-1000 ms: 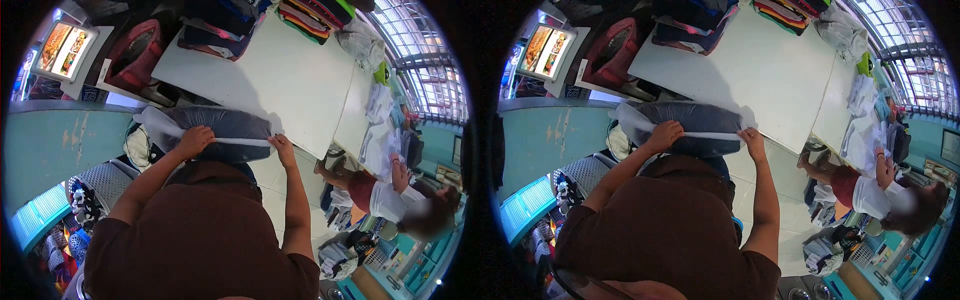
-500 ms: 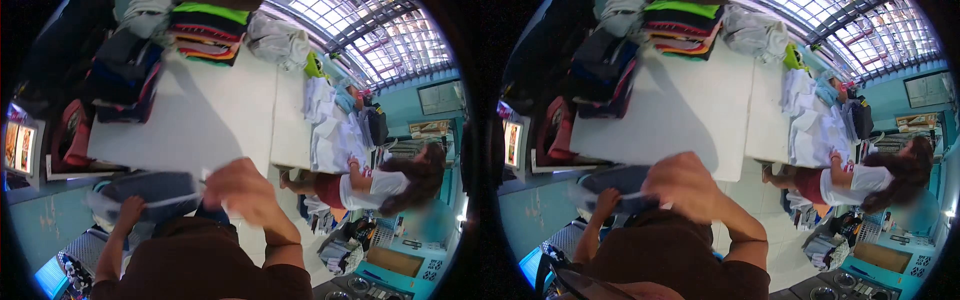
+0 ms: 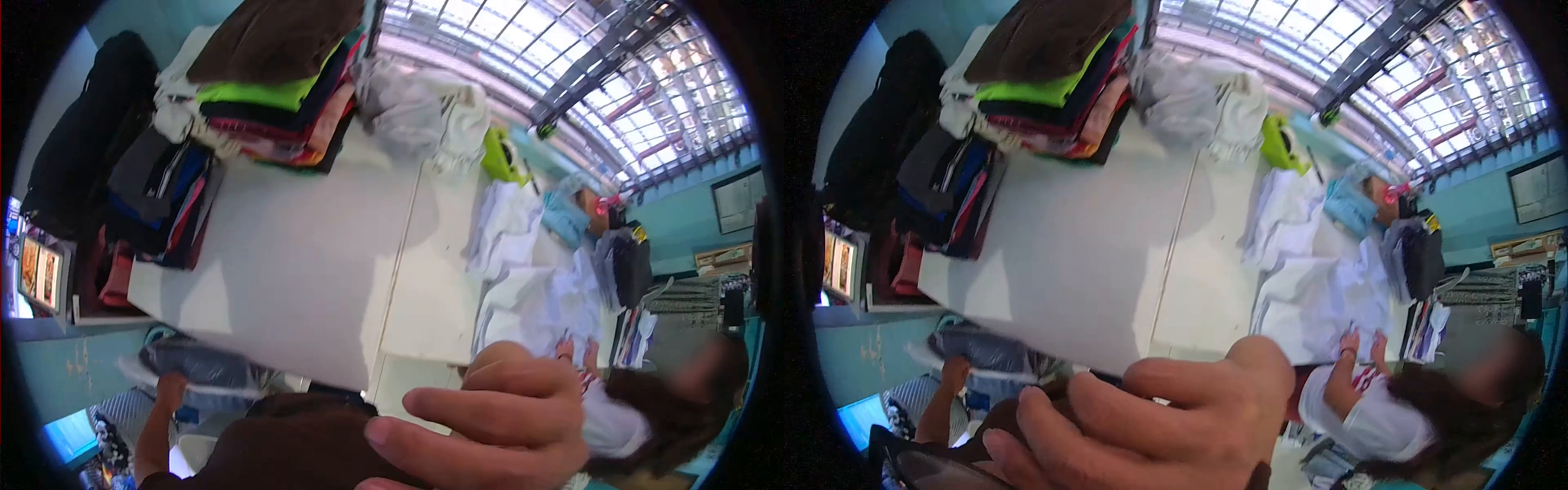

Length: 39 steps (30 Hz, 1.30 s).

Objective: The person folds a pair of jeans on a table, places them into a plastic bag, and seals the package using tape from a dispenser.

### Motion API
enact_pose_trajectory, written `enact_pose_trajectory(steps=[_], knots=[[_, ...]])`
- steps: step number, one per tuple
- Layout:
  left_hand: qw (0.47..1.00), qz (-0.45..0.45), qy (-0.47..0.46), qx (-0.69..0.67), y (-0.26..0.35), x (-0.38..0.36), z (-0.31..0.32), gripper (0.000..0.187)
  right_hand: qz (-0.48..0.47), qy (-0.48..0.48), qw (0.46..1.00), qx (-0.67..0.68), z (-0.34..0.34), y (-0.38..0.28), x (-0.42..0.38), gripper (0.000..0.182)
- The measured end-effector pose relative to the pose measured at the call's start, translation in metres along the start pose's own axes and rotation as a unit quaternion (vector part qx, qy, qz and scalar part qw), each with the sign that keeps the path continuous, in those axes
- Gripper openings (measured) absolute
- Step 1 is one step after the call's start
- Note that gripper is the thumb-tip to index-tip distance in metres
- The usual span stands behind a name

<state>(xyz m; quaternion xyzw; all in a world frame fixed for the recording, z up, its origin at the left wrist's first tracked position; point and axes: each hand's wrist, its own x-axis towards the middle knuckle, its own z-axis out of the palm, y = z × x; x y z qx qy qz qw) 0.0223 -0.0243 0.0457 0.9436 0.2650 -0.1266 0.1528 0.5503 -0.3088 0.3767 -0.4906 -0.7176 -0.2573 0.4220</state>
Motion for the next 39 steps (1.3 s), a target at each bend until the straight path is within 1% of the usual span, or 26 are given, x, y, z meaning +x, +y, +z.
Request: enact_pose_trajectory(steps=[1, 3, 5, 6, 7, 8, 9, 10, 11, 12, 14, 16, 18, 20, 21, 23, 24, 27, 28, 30, 31, 32, 33, 35, 36, 39], knots=[[1.0, -0.002, -0.002, 0.012, -0.005, -0.002, 0.004, 0.004, -0.021, -0.021, 1.0, 0.007, -0.008, 0.015, -0.007, 0.028], [0.996, -0.015, -0.037, 0.078, -0.014, -0.004, 0.015, 0.005, -0.019, -0.078, 0.997, -0.011, -0.035, 0.034, -0.005, 0.028], [0.965, -0.062, -0.152, 0.205, -0.022, -0.002, 0.03, 0.008, -0.008, -0.133, 0.991, -0.028, -0.06, 0.042, -0.005, 0.029], [0.961, -0.071, -0.148, 0.221, -0.026, -0.004, 0.037, 0.009, 0.0, -0.16, 0.986, -0.037, -0.069, 0.044, -0.007, 0.029], [0.957, -0.079, -0.144, 0.238, -0.031, -0.005, 0.043, 0.01, 0.077, -0.088, 0.988, -0.1, -0.061, 0.048, -0.026, 0.021], [0.954, -0.09, -0.152, 0.244, -0.034, -0.005, 0.047, 0.01, 0.166, -0.018, 0.974, -0.154, -0.052, 0.053, -0.046, 0.014], [0.952, -0.098, -0.163, 0.24, -0.035, -0.003, 0.051, 0.011, 0.253, 0.045, 0.948, -0.19, -0.043, 0.059, -0.061, 0.009], [0.95, -0.106, -0.18, 0.233, -0.039, -0.002, 0.052, 0.011, 0.405, -0.011, 0.869, -0.283, -0.049, 0.067, -0.072, 0.015], [0.947, -0.114, -0.195, 0.227, -0.038, 0.0, 0.052, 0.011, 0.442, 0.026, 0.856, -0.267, -0.055, 0.104, -0.096, 0.018], [0.945, -0.124, -0.209, 0.22, -0.039, 0.002, 0.054, 0.011, 0.467, 0.055, 0.845, -0.254, -0.062, 0.148, -0.132, 0.022], [0.939, -0.139, -0.235, 0.208, -0.04, 0.005, 0.055, 0.012, 0.52, 0.048, 0.805, -0.282, -0.082, 0.242, -0.213, 0.029], [0.933, -0.152, -0.257, 0.201, -0.041, 0.007, 0.055, 0.014, 0.558, -0.003, 0.767, -0.317, -0.097, 0.331, -0.298, 0.036], [0.927, -0.162, -0.274, 0.197, -0.042, 0.008, 0.053, 0.015, 0.584, -0.07, 0.735, -0.338, -0.099, 0.387, -0.364, 0.044], [0.921, -0.17, -0.29, 0.195, -0.043, 0.008, 0.049, 0.017, 0.621, -0.142, 0.694, -0.336, -0.094, 0.415, -0.401, 0.052], [0.919, -0.174, -0.297, 0.194, -0.044, 0.008, 0.048, 0.018, 0.65, -0.174, 0.666, -0.322, -0.089, 0.416, -0.406, 0.06], [0.91, -0.179, -0.318, 0.195, -0.044, 0.005, 0.048, 0.019, 0.699, -0.244, 0.606, -0.292, -0.08, 0.42, -0.413, 0.075], [0.906, -0.184, -0.326, 0.197, -0.046, 0.002, 0.046, 0.02, 0.729, -0.275, 0.559, -0.282, -0.078, 0.422, -0.407, 0.074], [0.895, -0.19, -0.35, 0.199, -0.049, -0.005, 0.049, 0.023, 0.737, -0.28, 0.564, -0.247, -0.076, 0.427, -0.413, 0.073], [0.892, -0.19, -0.357, 0.201, -0.053, -0.006, 0.053, 0.024, 0.732, -0.297, 0.564, -0.241, -0.075, 0.432, -0.421, 0.071], [0.893, -0.191, -0.359, 0.192, -0.053, -0.003, 0.056, 0.023, 0.761, -0.199, 0.591, -0.178, -0.071, 0.432, -0.437, 0.071], [0.908, -0.193, -0.335, 0.164, -0.049, -0.002, 0.052, 0.026, 0.771, -0.149, 0.602, -0.146, -0.069, 0.432, -0.446, 0.071], [0.921, -0.195, -0.309, 0.135, -0.046, -0.002, 0.046, 0.029, 0.744, -0.133, 0.633, -0.167, -0.068, 0.434, -0.453, 0.07], [0.932, -0.199, -0.283, 0.106, -0.043, -0.005, 0.042, 0.032, 0.752, -0.106, 0.636, -0.141, -0.068, 0.434, -0.459, 0.07], [0.928, -0.205, -0.275, 0.149, -0.032, -0.005, 0.042, 0.024, 0.764, -0.052, 0.637, -0.086, -0.067, 0.434, -0.469, 0.068], [0.924, -0.207, -0.27, 0.172, -0.029, -0.003, 0.042, 0.02, 0.754, -0.051, 0.646, -0.107, -0.065, 0.425, -0.456, 0.063], [0.913, -0.212, -0.255, 0.24, -0.035, 0.002, 0.049, 0.012, 0.734, 0.0, 0.674, -0.088, -0.062, 0.424, -0.444, 0.055]])
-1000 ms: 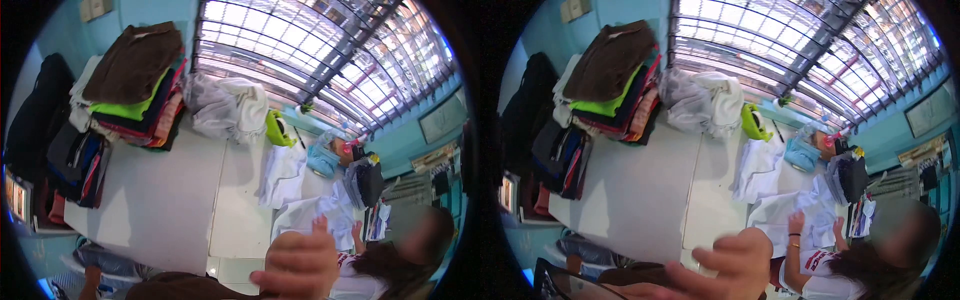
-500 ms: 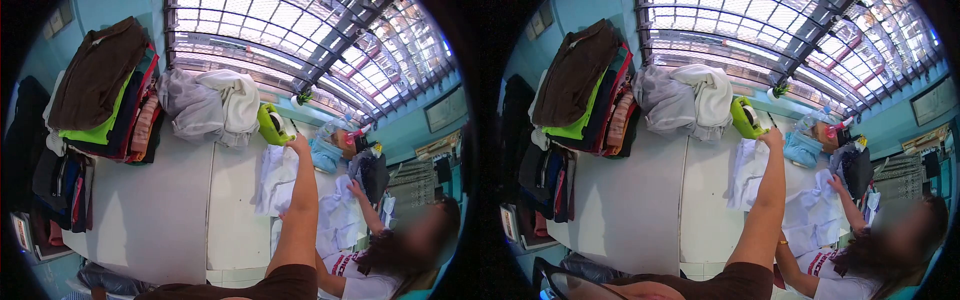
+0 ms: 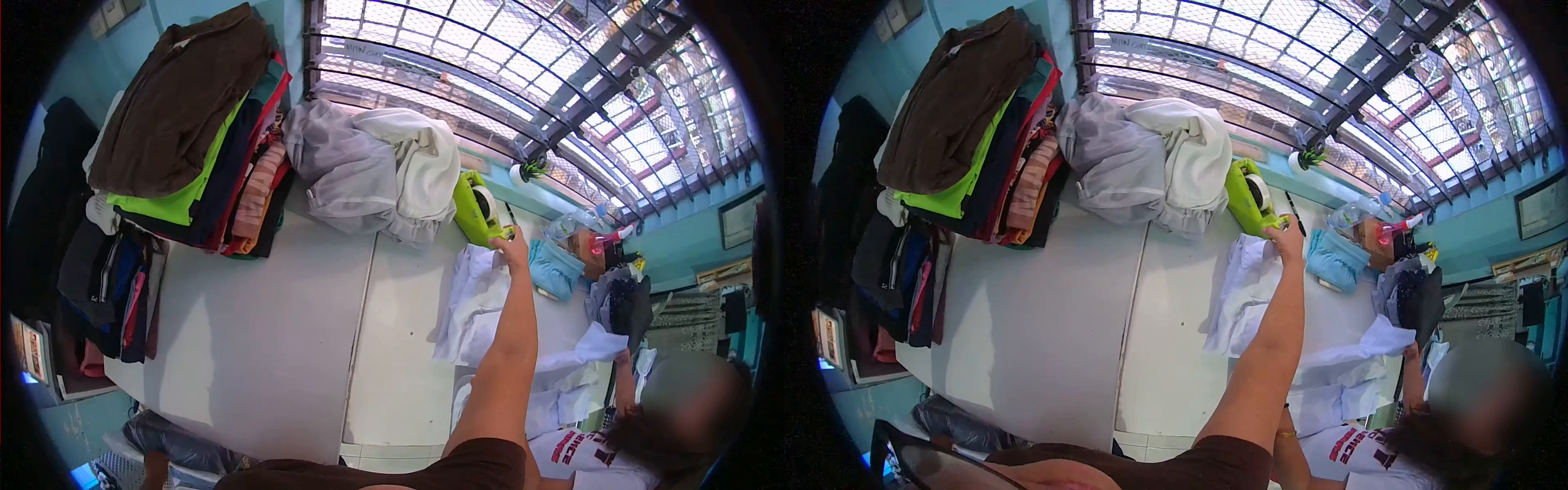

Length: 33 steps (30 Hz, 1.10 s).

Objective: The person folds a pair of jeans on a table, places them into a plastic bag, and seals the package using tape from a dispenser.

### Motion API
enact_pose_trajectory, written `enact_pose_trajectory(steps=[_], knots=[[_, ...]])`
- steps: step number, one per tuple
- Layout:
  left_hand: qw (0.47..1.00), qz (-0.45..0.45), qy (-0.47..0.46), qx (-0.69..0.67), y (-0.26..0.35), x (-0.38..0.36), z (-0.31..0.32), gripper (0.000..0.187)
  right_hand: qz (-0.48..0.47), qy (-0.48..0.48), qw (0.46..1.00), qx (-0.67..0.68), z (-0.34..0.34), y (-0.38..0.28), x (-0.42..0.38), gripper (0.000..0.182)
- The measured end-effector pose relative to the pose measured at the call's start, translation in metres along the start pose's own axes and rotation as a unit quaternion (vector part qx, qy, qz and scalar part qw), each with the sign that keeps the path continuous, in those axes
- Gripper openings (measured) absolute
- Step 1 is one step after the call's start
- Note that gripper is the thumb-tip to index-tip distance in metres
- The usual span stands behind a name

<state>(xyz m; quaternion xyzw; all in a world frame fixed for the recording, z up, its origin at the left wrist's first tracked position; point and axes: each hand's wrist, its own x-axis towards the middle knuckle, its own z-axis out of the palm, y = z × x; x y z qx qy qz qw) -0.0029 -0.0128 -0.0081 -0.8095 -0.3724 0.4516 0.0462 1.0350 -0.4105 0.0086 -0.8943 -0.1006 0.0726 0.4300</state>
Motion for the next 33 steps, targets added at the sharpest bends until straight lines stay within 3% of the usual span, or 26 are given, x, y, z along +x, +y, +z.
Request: enact_pose_trajectory(steps=[4, 9, 11, 13, 15, 16, 17, 18, 19, 20, 21, 22, 23, 24, 25, 27, 33], knots=[[0.998, 0.041, 0.044, 0.011, -0.002, -0.001, 0.014, 0.013, -0.05, 0.056, 0.992, 0.102, 0.007, -0.037, 0.011, 0.047], [0.992, 0.018, 0.101, -0.079, -0.002, -0.006, 0.027, 0.01, -0.094, 0.128, 0.984, -0.082, -0.003, -0.111, 0.013, 0.057], [0.993, 0.082, 0.078, -0.014, -0.004, -0.01, 0.021, 0.009, -0.09, 0.186, 0.972, -0.11, -0.01, -0.13, 0.004, 0.058], [0.996, 0.053, 0.066, -0.019, 0.009, -0.012, -0.025, 0.009, -0.093, 0.227, 0.962, -0.124, -0.021, -0.153, -0.017, 0.059], [0.998, 0.022, 0.047, -0.044, 0.008, -0.013, -0.01, 0.009, -0.069, 0.222, 0.952, -0.197, -0.039, -0.185, -0.046, 0.057], [0.983, 0.053, 0.142, -0.103, 0.003, -0.015, 0.009, 0.009, -0.101, 0.225, 0.951, -0.188, -0.047, -0.188, -0.052, 0.055], [0.976, 0.132, 0.173, -0.009, 0.011, -0.033, -0.041, 0.008, -0.132, 0.223, 0.949, -0.177, -0.056, -0.187, -0.057, 0.052], [0.987, 0.117, 0.111, -0.005, 0.016, -0.035, -0.054, 0.007, -0.14, 0.217, 0.954, -0.152, -0.066, -0.189, -0.063, 0.048], [0.976, 0.139, 0.16, -0.043, 0.013, -0.035, -0.05, 0.006, -0.194, 0.094, 0.976, 0.032, -0.076, -0.192, -0.077, 0.048], [0.986, 0.133, 0.078, -0.064, 0.006, -0.026, -0.032, 0.005, -0.143, 0.108, 0.984, 0.018, -0.08, -0.205, -0.096, 0.051], [0.969, 0.146, 0.18, -0.086, 0.014, -0.046, -0.064, 0.006, -0.146, 0.159, 0.976, -0.039, -0.079, -0.217, -0.12, 0.052], [0.962, 0.144, 0.195, -0.122, 0.011, -0.046, -0.054, 0.006, -0.152, 0.215, 0.96, -0.093, -0.075, -0.226, -0.142, 0.053], [0.957, 0.153, 0.207, -0.134, 0.01, -0.049, -0.051, 0.005, -0.145, 0.191, 0.97, -0.02, -0.069, -0.229, -0.165, 0.053], [0.972, 0.134, 0.148, -0.125, 0.011, -0.047, -0.051, 0.007, -0.134, 0.17, 0.975, 0.052, -0.06, -0.233, -0.185, 0.052], [0.95, 0.155, 0.211, -0.169, 0.008, -0.045, -0.037, 0.006, -0.148, 0.126, 0.975, 0.107, -0.045, -0.235, -0.206, 0.05], [0.957, 0.169, 0.186, -0.143, 0.006, -0.045, -0.041, 0.007, -0.167, 0.044, 0.961, 0.214, -0.017, -0.243, -0.253, 0.047], [0.937, 0.223, 0.19, -0.19, -0.004, -0.036, -0.035, 0.006, -0.122, -0.109, 0.931, 0.326, 0.109, -0.247, -0.391, 0.043]])
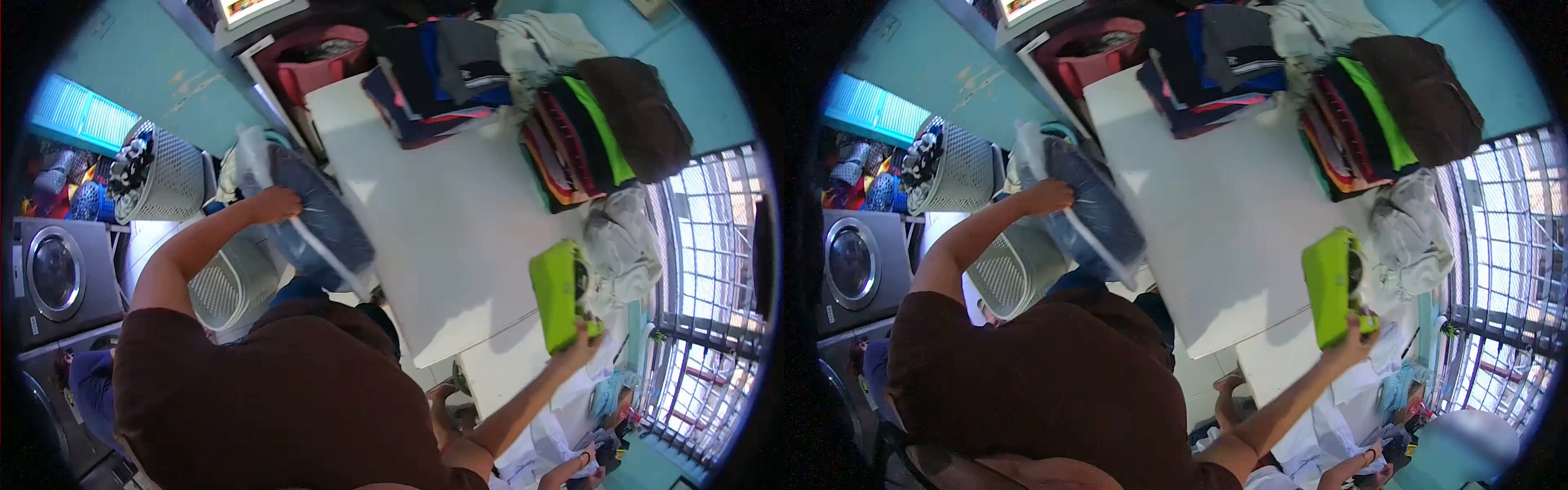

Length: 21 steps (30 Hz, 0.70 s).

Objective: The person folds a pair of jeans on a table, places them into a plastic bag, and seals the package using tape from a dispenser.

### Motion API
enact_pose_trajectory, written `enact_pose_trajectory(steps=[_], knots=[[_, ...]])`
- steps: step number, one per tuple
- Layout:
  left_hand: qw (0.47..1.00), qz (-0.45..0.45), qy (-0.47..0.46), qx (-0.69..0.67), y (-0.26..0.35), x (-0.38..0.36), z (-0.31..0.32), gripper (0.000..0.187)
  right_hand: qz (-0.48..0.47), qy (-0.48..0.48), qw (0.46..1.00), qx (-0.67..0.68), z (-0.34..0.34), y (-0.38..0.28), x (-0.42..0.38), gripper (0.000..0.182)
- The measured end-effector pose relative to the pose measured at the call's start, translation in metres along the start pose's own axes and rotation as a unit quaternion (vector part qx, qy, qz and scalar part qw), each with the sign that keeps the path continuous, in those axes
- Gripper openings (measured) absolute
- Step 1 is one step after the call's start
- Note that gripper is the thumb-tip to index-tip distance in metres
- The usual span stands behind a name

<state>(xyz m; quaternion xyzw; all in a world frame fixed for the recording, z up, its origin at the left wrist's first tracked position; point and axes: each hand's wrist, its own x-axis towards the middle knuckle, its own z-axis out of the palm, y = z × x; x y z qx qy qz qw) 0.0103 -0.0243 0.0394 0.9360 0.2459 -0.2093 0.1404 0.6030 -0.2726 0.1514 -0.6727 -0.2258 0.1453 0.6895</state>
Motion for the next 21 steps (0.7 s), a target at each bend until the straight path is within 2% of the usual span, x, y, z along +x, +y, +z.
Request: enact_pose_trajectory(steps=[3, 5, 8, 10, 11, 13, 15, 17, 19, 21], knots=[[0.999, 0.043, 0.021, -0.021, -0.006, 0.0, -0.001, 0.011, 0.023, 0.002, 0.999, 0.035, 0.064, 0.035, -0.056, 0.041], [0.996, 0.077, 0.023, -0.05, -0.012, 0.004, -0.002, 0.014, 0.059, 0.056, 0.997, 0.015, 0.109, 0.041, -0.097, 0.042], [0.985, 0.134, 0.09, -0.06, -0.022, 0.004, 0.004, 0.016, 0.034, 0.113, 0.993, -0.001, 0.158, 0.067, -0.149, 0.041], [0.982, 0.147, 0.097, -0.066, -0.024, 0.006, 0.014, 0.017, 0.007, 0.165, 0.986, -0.015, 0.185, 0.085, -0.179, 0.04], [0.981, 0.152, 0.098, -0.066, -0.026, 0.008, 0.015, 0.017, 0.01, 0.199, 0.976, -0.089, 0.193, 0.089, -0.19, 0.04], [0.976, 0.16, 0.135, -0.062, -0.03, 0.007, 0.018, 0.016, 0.016, 0.247, 0.968, -0.05, 0.221, 0.086, -0.213, 0.04], [0.972, 0.171, 0.149, -0.066, -0.029, 0.005, 0.021, 0.016, -0.003, 0.242, 0.97, -0.014, 0.233, 0.089, -0.229, 0.041], [0.97, 0.176, 0.151, -0.074, -0.029, 0.01, 0.018, 0.016, 0.009, 0.25, 0.964, -0.09, 0.236, 0.092, -0.243, 0.043], [0.97, 0.174, 0.147, -0.087, -0.028, 0.009, 0.016, 0.016, -0.002, 0.234, 0.97, -0.067, 0.243, 0.095, -0.261, 0.046], [0.97, 0.172, 0.146, -0.093, -0.029, 0.008, 0.015, 0.015, 0.027, 0.206, 0.97, -0.129, 0.243, 0.101, -0.279, 0.048]])
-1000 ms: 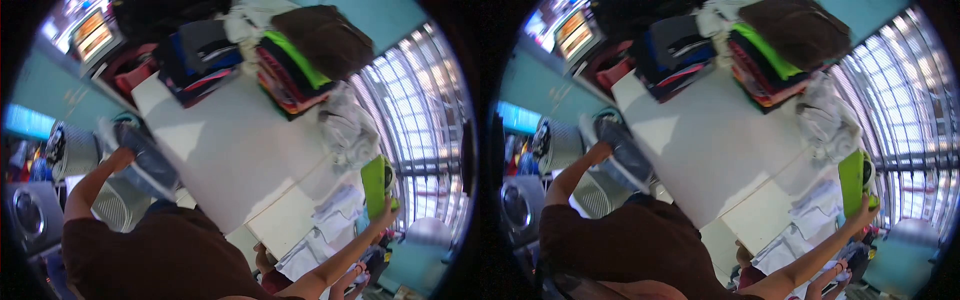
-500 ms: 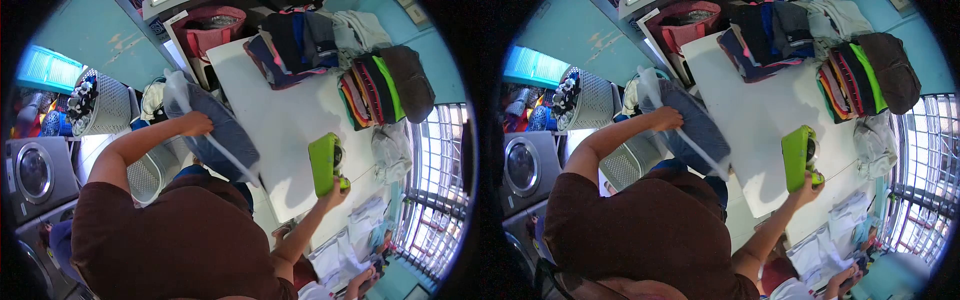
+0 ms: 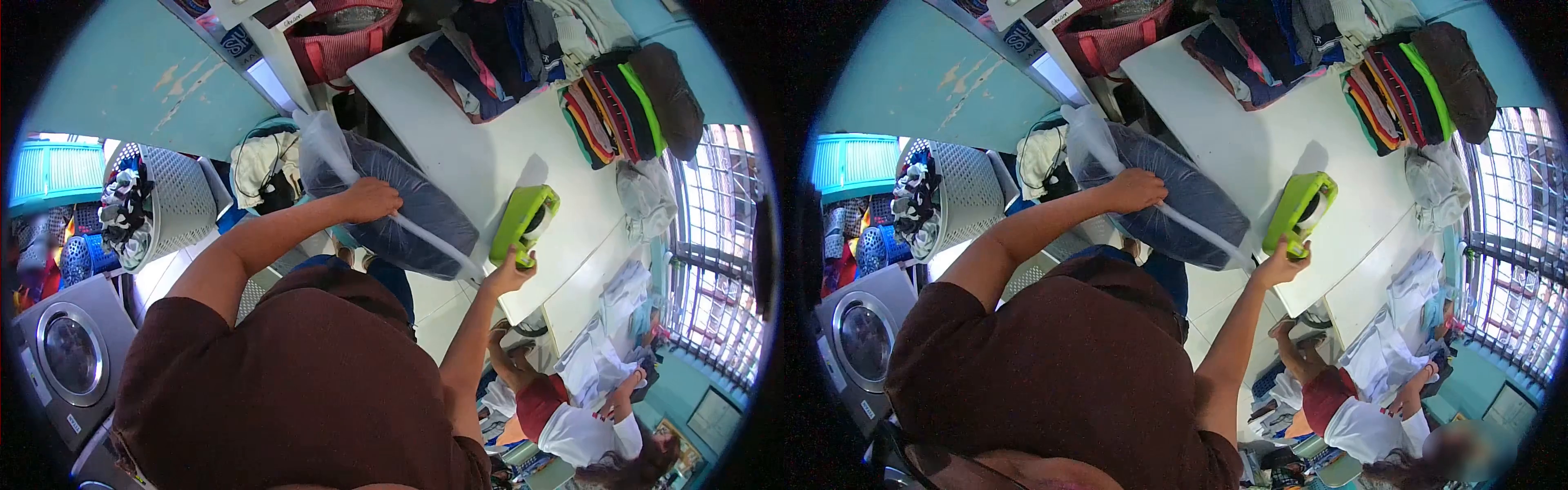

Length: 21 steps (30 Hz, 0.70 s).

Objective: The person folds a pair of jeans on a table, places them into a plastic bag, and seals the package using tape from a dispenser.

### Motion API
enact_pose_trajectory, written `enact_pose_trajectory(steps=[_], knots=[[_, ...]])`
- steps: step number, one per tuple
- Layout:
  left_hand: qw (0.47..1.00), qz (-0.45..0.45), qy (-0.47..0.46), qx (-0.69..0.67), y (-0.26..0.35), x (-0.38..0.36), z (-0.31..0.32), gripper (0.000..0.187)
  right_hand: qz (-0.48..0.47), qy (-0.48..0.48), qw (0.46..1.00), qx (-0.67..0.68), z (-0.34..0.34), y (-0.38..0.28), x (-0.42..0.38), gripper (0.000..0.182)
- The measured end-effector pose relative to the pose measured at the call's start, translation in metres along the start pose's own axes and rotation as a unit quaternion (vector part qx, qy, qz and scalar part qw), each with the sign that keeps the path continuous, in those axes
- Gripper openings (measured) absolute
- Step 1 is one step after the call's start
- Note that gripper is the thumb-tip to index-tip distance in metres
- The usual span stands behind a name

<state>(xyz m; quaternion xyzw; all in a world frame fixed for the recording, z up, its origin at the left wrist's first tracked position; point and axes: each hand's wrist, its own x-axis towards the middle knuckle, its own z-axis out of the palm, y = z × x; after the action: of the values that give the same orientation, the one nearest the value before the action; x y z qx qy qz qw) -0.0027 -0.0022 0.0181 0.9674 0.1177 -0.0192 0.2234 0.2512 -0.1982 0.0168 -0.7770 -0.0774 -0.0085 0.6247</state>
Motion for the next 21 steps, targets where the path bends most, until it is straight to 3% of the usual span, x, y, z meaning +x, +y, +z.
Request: enact_pose_trajectory(steps=[2, 3, 6, 9, 10, 12, 14, 16, 21], knots=[[1.0, 0.0, 0.002, -0.001, 0.0, -0.001, 0.001, 0.015, -0.004, -0.023, 0.998, -0.064, -0.007, 0.015, -0.012, 0.049], [1.0, -0.003, -0.003, -0.003, 0.0, -0.001, 0.001, 0.015, 0.027, -0.039, 0.999, 0.009, -0.007, 0.014, -0.015, 0.051], [0.999, -0.012, -0.029, 0.002, 0.0, 0.001, -0.002, 0.015, 0.038, -0.131, 0.99, -0.046, -0.022, -0.002, -0.009, 0.05], [0.999, -0.021, -0.045, 0.001, -0.001, 0.003, -0.001, 0.016, -0.064, -0.068, 0.99, -0.11, -0.039, -0.018, -0.005, 0.048], [0.999, -0.024, -0.044, -0.004, -0.001, 0.003, -0.002, 0.017, -0.122, -0.067, 0.989, -0.054, -0.039, -0.035, -0.009, 0.045], [0.998, -0.031, -0.043, -0.012, 0.003, 0.001, -0.002, 0.017, -0.141, -0.135, 0.976, -0.101, -0.031, -0.075, -0.031, 0.037], [0.998, -0.038, -0.042, -0.015, 0.004, 0.001, -0.005, 0.018, -0.189, -0.323, 0.923, -0.091, -0.01, -0.058, -0.052, 0.03], [0.997, -0.048, -0.055, 0.004, 0.008, 0.002, -0.009, 0.018, -0.309, -0.437, 0.834, -0.137, 0.02, -0.068, -0.078, 0.026], [0.998, -0.049, -0.035, 0.003, 0.009, 0.0, -0.009, 0.016, -0.374, -0.443, 0.76, -0.293, 0.055, -0.07, -0.114, 0.029]])
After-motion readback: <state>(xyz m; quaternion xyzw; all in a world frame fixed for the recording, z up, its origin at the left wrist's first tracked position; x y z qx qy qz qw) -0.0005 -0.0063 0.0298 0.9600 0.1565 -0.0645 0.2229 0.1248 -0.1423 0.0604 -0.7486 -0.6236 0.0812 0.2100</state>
